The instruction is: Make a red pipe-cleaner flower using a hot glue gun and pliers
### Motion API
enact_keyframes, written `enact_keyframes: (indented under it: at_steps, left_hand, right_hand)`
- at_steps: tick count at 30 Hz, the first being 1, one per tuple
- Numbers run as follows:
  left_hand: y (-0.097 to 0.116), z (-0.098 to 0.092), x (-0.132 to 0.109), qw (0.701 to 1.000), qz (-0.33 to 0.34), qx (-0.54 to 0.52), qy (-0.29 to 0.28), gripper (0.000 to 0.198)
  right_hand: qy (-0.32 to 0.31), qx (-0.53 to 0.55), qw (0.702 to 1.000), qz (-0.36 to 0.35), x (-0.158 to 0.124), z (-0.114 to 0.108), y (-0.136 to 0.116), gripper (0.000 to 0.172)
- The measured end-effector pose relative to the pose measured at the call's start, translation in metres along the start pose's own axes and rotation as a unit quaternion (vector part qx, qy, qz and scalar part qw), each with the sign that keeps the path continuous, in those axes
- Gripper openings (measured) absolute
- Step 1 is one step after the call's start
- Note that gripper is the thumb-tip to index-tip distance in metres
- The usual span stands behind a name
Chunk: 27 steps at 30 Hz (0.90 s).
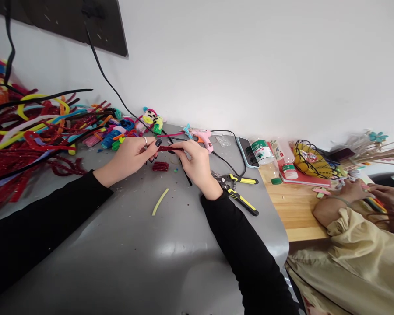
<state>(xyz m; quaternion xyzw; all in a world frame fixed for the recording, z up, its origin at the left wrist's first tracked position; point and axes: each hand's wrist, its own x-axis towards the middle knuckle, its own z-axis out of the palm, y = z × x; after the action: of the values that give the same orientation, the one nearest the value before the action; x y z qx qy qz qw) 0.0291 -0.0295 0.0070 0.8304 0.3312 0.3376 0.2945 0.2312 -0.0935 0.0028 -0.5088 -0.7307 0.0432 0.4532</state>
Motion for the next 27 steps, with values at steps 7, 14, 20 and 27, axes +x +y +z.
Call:
enact_keyframes:
  at_steps: [7,14,20,27]
  left_hand:
    - [-0.011,0.007,-0.004,0.996,0.064,0.062,0.015,0.029]
    - [-0.023,0.010,-0.005,0.984,0.148,0.089,0.052,0.029]
    - [-0.021,0.009,-0.004,0.987,0.118,0.093,0.064,0.029]
    - [-0.020,0.008,-0.005,0.991,0.085,0.084,0.067,0.027]
  right_hand:
    - [-0.003,0.000,1.000,0.002,0.000,-0.001,0.004,0.016]
    - [-0.004,0.005,1.000,-0.015,0.000,0.000,0.006,0.015]
    - [-0.009,0.000,1.000,0.001,0.000,0.000,0.004,0.014]
    - [-0.011,-0.003,1.000,-0.003,0.000,0.000,0.004,0.016]
